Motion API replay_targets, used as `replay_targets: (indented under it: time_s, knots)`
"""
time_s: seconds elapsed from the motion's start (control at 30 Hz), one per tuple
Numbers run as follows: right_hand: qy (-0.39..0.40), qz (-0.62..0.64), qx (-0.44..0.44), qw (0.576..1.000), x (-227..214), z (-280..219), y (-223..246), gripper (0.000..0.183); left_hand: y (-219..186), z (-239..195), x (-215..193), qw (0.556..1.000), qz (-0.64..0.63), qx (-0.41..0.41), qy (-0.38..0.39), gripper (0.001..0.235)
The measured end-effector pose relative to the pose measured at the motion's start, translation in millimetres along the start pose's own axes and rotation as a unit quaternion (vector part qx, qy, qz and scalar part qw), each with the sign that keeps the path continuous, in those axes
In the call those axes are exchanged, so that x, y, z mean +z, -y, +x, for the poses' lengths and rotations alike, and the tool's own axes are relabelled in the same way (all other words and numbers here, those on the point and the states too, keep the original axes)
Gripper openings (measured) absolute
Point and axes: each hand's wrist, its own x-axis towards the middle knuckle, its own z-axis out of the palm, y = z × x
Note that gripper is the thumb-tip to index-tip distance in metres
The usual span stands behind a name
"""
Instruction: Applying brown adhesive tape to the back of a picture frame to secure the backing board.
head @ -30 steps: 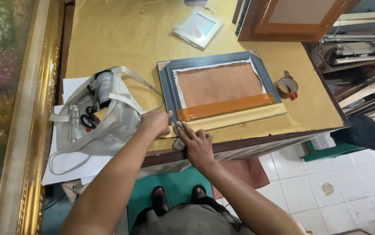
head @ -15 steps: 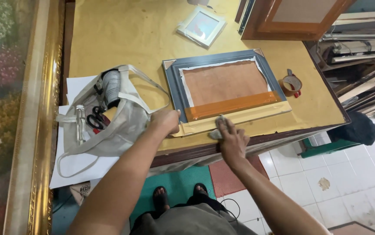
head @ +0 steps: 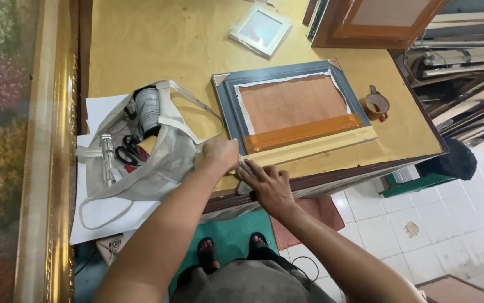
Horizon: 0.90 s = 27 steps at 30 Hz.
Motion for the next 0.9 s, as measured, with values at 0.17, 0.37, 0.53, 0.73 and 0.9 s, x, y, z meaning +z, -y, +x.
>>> replay_targets:
  time_s: [0.17, 0.37, 0.53, 0.73, 0.9]
  knots:
    - [-0.035, -0.027, -0.045, 0.998, -11, -19, -28, 0.040, 4, 9, 13, 1.000, -0.001, 0.011, -0.011, 0.041]
    - [-0.003, 0.053, -0.021, 0.998, 3, -14, -21, 0.054, 2, -2, 2, 1.000, -0.006, 0.006, -0.001, 0.044]
    - [0.023, 0.022, 0.027, 0.999, -12, 13, 12, 0.058, -1, 11, 8, 1.000, -0.008, -0.017, 0.007, 0.050]
    - [0.030, 0.032, 0.047, 0.998, -12, 19, 12, 0.057, 6, 18, 8, 1.000, 0.003, 0.017, -0.004, 0.049]
    - [0.130, 0.055, 0.187, 0.972, -35, 9, -29, 0.051, 7, 15, 6, 1.000, 0.011, 0.024, 0.005, 0.050]
